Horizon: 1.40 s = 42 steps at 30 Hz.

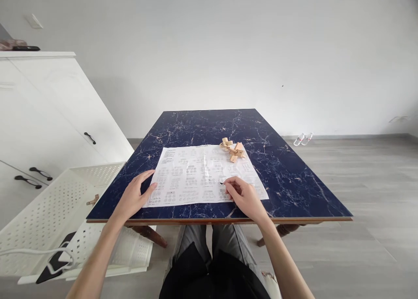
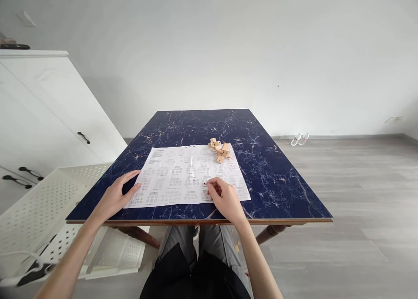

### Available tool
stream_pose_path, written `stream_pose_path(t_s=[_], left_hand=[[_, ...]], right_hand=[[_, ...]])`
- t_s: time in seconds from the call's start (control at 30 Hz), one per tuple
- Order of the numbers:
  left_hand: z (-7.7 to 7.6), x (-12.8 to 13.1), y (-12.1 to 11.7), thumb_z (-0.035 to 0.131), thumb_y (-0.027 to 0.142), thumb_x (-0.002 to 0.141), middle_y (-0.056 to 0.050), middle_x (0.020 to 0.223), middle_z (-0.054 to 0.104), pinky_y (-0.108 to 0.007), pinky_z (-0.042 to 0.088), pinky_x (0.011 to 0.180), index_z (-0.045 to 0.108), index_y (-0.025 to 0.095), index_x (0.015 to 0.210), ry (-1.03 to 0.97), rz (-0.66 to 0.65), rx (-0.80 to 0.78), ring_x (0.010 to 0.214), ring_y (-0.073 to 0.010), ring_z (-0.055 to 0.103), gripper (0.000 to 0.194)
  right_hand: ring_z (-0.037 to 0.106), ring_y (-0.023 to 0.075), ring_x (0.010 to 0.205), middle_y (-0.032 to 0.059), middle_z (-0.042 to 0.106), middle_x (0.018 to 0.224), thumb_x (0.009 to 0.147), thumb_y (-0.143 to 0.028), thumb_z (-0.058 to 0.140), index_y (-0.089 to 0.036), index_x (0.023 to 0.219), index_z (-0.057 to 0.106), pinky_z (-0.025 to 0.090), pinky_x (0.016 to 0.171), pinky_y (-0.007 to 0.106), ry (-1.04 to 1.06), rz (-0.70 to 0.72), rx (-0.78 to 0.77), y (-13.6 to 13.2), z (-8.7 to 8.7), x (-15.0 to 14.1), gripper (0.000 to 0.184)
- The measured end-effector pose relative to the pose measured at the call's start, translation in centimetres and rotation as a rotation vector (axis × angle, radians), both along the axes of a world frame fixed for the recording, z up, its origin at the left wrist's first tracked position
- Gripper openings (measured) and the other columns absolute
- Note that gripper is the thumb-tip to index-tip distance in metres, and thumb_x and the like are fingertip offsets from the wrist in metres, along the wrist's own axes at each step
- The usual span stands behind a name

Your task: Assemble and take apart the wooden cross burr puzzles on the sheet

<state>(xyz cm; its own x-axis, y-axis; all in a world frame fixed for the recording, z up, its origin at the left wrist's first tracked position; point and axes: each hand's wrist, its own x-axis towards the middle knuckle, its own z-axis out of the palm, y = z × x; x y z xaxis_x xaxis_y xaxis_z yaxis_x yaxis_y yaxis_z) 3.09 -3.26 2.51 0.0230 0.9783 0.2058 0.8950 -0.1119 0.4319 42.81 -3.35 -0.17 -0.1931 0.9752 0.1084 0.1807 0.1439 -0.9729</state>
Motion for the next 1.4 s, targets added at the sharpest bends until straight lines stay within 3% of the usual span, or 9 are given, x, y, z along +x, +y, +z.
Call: stream_pose_path(t_s=[0.23, 0.7, 0.9, 1.1, 1.4], left_hand=[[-0.8, -0.7, 0.2, 0.047, 0.061, 0.105, -0.013, 0.158, 0.061, -0.051, 0.044, 0.124, 0.054, 0.019, 0.153, 0.014, -0.035, 0.058, 0.146, -0.0352, 0.057, 0.064], [-1.0, -1.0, -0.4, 0.052, 0.061, 0.102, -0.012, 0.160, 0.059, -0.054, 0.043, 0.124, 0.054, 0.023, 0.154, -0.098, -0.099, 0.060, 0.148, -0.0377, 0.055, 0.064], [0.2, -1.3, -1.3, 0.052, 0.067, 0.102, -0.012, 0.162, 0.058, -0.046, 0.058, 0.110, 0.051, 0.027, 0.157, -0.267, -0.152, 0.040, 0.148, -0.0355, 0.057, 0.069], [0.2, -1.4, -1.6, 0.064, 0.071, 0.095, -0.011, 0.168, 0.051, -0.045, 0.061, 0.107, 0.055, 0.029, 0.155, -0.521, -0.155, -0.050, 0.151, -0.0374, 0.052, 0.074], [0.1, -1.3, -1.5, 0.058, 0.074, 0.096, -0.011, 0.167, 0.053, -0.040, 0.064, 0.098, 0.058, 0.029, 0.154, -0.444, -0.126, -0.062, 0.145, -0.0370, 0.059, 0.073]], right_hand=[[0.063, 0.0218, 0.069, 0.0049, 0.069, 0.080, 0.096, -0.078, 0.059, -0.022, 0.101, 0.066, 0.051, 0.064, 0.036, 0.013, -0.030, 0.011, 0.3, -1.0, 0.0, 0.056], [0.062, 0.0189, 0.065, 0.0039, 0.068, 0.077, 0.086, -0.085, 0.065, -0.021, 0.098, 0.067, 0.052, 0.061, 0.033, 0.023, -0.055, 0.041, 0.3, -1.2, -0.3, 0.065], [0.061, 0.0187, 0.063, 0.0035, 0.067, 0.076, 0.085, -0.085, 0.067, -0.021, 0.097, 0.067, 0.051, 0.058, 0.032, 0.018, -0.057, 0.062, 0.4, -1.3, -0.5, 0.065], [0.061, 0.0181, 0.064, 0.0036, 0.068, 0.077, 0.088, -0.080, 0.068, -0.021, 0.097, 0.069, 0.052, 0.060, 0.032, 0.004, -0.053, 0.061, 0.3, -1.5, -0.4, 0.060], [0.060, 0.0177, 0.064, 0.0033, 0.068, 0.078, 0.087, -0.080, 0.070, -0.021, 0.098, 0.069, 0.052, 0.059, 0.031, 0.007, -0.069, 0.054, 0.5, -1.8, -0.2, 0.060]])
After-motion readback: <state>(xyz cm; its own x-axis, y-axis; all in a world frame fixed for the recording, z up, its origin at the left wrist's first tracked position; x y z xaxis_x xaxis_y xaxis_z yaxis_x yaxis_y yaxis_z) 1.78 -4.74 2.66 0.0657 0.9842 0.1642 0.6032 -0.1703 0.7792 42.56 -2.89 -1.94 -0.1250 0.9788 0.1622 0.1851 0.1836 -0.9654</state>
